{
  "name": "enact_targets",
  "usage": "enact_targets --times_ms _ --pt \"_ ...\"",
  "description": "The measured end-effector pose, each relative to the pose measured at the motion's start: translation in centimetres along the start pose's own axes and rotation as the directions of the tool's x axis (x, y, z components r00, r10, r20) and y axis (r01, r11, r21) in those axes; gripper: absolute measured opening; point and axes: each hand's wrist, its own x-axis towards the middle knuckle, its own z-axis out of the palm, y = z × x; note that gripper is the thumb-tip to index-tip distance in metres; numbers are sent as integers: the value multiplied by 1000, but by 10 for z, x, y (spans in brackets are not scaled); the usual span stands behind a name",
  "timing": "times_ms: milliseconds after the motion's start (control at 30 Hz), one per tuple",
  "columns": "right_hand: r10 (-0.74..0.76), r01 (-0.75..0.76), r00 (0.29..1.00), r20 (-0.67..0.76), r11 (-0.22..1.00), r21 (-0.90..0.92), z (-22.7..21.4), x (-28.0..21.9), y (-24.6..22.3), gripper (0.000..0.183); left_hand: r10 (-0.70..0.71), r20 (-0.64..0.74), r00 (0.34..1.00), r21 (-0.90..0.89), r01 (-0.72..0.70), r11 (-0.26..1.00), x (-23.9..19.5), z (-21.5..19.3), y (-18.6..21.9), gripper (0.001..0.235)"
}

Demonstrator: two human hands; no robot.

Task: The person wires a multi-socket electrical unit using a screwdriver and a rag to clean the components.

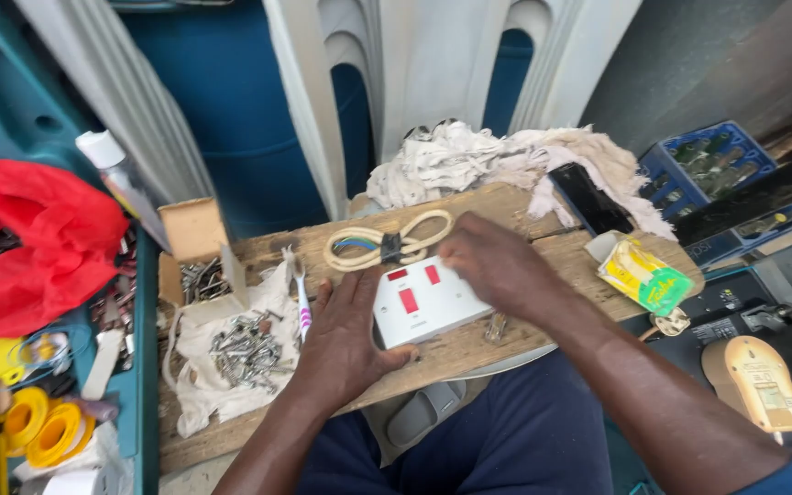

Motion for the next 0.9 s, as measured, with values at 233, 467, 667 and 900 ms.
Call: enact_targets --times_ms 233,467,667,900 --pt "-49 51 999 21 995 -88 -7 -2 13 16 9 2 1000 10 -9 1000 -1 -2 0 110" --pt "-41 42 999 18 998 -37 -8 -6 14 16 7 32 999 17 -8 1000 0 3 4 110" --pt "320 -330 936 144 943 50 -40 -16 -21 18 -6 10 1000 -1 6 1000 -2 1 0 109" --pt "528 -527 848 39 834 164 -17 -1 -11 19 -13 10 1000 14 12 1000 -1 -1 4 109"
